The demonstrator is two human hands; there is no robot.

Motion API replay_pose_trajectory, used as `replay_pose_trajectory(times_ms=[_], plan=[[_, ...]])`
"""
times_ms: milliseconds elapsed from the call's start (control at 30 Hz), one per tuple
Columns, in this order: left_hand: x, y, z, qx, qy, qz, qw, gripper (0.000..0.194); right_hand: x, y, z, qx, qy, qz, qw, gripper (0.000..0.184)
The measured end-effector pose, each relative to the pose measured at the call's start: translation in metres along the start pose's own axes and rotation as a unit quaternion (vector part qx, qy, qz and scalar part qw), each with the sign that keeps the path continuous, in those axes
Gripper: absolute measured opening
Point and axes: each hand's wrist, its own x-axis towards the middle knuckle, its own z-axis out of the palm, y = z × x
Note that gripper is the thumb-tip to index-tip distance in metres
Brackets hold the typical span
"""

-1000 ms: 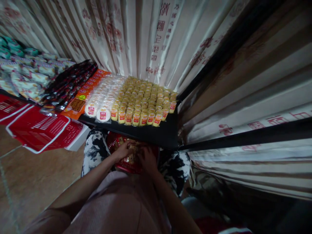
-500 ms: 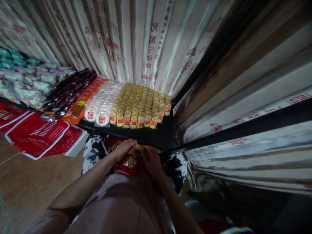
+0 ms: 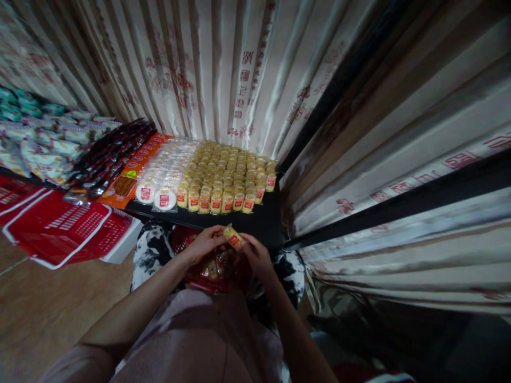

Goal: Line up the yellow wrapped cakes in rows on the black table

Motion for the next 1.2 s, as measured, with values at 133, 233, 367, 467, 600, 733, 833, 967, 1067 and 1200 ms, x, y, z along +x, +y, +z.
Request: replay_pose_trajectory(times_ms=[133, 233, 367, 467, 600, 733, 833, 967, 1067, 1200], plan=[[0.001, -0.003, 0.008, -0.067, 0.059, -0.018, 0.996, 0.016, 0.004, -0.004, 0.003, 0.139, 0.037, 0.052, 0.988, 0.046], [0.003, -0.008, 0.017, -0.18, 0.098, -0.036, 0.978, 0.011, 0.005, -0.003, 0.01, 0.22, 0.076, 0.074, 0.97, 0.053], [0.007, -0.015, 0.03, -0.273, 0.111, -0.028, 0.955, 0.012, 0.003, 0.001, 0.022, 0.28, 0.119, 0.073, 0.95, 0.048], [0.008, -0.019, 0.037, -0.251, 0.095, -0.031, 0.963, 0.017, 0.006, 0.001, 0.024, 0.276, 0.149, 0.068, 0.947, 0.045], [0.012, -0.022, 0.039, -0.109, 0.147, -0.009, 0.983, 0.024, 0.018, -0.007, 0.009, 0.186, 0.205, 0.033, 0.96, 0.045], [0.019, -0.022, 0.037, 0.115, 0.254, 0.113, 0.954, 0.029, 0.036, -0.012, -0.011, 0.032, 0.213, 0.002, 0.977, 0.047], [0.024, -0.019, 0.039, 0.25, 0.232, 0.203, 0.918, 0.027, 0.048, -0.013, -0.015, -0.047, 0.206, -0.015, 0.977, 0.052], [0.033, -0.015, 0.047, 0.284, 0.192, 0.252, 0.905, 0.03, 0.064, -0.017, -0.01, -0.109, 0.189, -0.037, 0.975, 0.049], [0.04, -0.016, 0.049, 0.271, 0.177, 0.249, 0.913, 0.035, 0.077, -0.019, -0.006, -0.145, 0.166, -0.057, 0.974, 0.043], [0.046, -0.016, 0.047, 0.282, 0.176, 0.245, 0.911, 0.039, 0.09, -0.02, -0.001, -0.169, 0.139, -0.084, 0.972, 0.035]])
